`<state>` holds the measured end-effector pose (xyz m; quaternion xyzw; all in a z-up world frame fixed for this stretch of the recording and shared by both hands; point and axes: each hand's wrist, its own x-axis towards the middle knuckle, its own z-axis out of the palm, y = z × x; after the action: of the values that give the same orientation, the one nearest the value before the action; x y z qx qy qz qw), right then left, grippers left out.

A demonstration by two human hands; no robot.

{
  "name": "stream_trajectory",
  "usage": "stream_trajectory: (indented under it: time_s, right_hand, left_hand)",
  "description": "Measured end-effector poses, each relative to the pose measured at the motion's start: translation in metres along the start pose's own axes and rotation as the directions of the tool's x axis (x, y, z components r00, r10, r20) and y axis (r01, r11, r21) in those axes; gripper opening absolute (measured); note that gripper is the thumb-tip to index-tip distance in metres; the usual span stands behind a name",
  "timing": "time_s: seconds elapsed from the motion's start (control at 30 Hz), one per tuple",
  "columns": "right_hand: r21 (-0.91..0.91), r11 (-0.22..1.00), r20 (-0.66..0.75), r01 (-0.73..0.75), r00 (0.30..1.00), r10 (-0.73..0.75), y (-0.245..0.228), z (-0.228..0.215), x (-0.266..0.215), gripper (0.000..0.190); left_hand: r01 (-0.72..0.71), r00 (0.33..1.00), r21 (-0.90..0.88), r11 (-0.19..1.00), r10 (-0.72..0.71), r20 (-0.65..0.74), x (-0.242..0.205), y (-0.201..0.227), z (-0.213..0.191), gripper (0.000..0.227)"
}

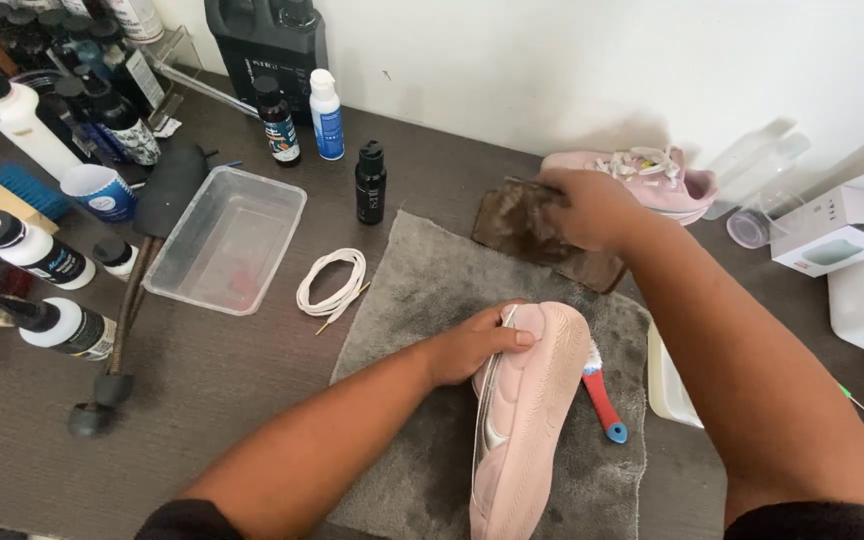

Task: The person scrubs the sole of a pink sneaker using a blue brush and water from a plastic container. They repeatedly dip the brush into the water and scrub the shoe's bottom surface throughout the clip.

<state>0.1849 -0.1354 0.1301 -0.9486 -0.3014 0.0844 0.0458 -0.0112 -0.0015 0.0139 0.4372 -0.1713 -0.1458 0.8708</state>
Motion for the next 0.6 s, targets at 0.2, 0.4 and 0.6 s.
stream_trajectory:
  time_s: [0.2, 0.4, 0.6]
  right_hand:
    - [-0.218, 0.975, -0.133, 0.047, 0.988, -0.077, -0.009, 0.005, 0.001, 0.045]
    - [-0.389, 0.920, -0.332, 0.033, 0.927, -0.174, -0.001, 0.001, -0.043, 0.029]
    - [-0.351, 0.934, -0.256, -0.066, 0.966, -0.027, -0.014, -0.004, -0.149, 0.029]
  left_hand:
    - [-0.025, 1.000, 0.024, 0.999, 0.025, 0.015, 0.002, -0.003, -0.004, 0.023]
    - [-0.050, 0.999, 0.033, 0.998, 0.049, 0.022, -0.002, 0.012, 0.005, 0.019]
    - [0.186, 0.982, 0.004, 0.983, -0.186, -0.015, 0.009, -0.010, -0.016, 0.037]
